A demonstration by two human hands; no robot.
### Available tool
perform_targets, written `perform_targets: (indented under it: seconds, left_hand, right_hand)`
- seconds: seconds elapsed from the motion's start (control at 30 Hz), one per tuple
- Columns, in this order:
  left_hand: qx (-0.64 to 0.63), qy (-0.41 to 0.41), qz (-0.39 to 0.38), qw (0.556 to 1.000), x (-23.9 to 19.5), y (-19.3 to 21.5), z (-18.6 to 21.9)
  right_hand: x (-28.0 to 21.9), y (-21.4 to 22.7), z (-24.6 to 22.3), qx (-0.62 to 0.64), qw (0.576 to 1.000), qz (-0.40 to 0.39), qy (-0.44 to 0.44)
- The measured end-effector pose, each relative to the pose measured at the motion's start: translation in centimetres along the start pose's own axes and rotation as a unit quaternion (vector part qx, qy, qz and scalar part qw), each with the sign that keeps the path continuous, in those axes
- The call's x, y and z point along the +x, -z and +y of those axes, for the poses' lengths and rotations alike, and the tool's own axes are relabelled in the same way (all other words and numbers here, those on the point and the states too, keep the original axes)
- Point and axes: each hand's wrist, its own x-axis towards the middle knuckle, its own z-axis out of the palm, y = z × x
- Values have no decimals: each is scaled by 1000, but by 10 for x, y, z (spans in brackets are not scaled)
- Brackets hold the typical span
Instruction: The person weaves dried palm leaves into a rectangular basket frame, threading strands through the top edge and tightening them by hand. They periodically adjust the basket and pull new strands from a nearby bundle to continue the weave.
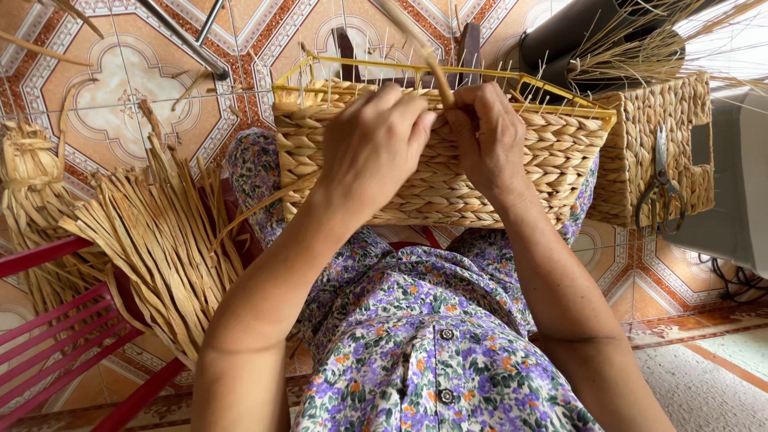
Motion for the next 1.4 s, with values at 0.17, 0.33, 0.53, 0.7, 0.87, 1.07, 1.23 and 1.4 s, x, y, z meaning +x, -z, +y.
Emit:
perform_targets:
  seconds: [0.17, 0.33, 0.53, 0.7, 0.87, 1.07, 1.23, 1.4]
  left_hand:
    - [-137, 24, -25, 990, 11, -66, -32]
    - [-99, -13, 39, 994, -11, -67, -30]
    - [-102, -80, 140, 982, -40, -45, -8]
    - [-11, 123, -48, 991, -31, -7, -39]
    - [97, 3, 29, 995, -28, 7, -32]
    - [97, -86, -21, 991, -30, -21, -9]
    - [17, 17, -230, 973, -7, 4, -33]
    - [86, -163, 118, 976, 6, 49, -22]
  right_hand:
    - [-2, 10, 7, 122, 986, -38, -105]
    - [4, 6, 3, 252, 941, -27, -224]
    - [12, -1, -19, 9, 1000, -5, 6]
    - [13, 6, -20, 36, 999, -20, -2]
    - [9, -8, -11, 18, 999, -12, -38]
    - [21, 18, -6, 81, 980, -65, -169]
    - [17, 13, -27, 89, 993, -80, 7]
    - [25, -15, -15, -3, 999, -39, 9]
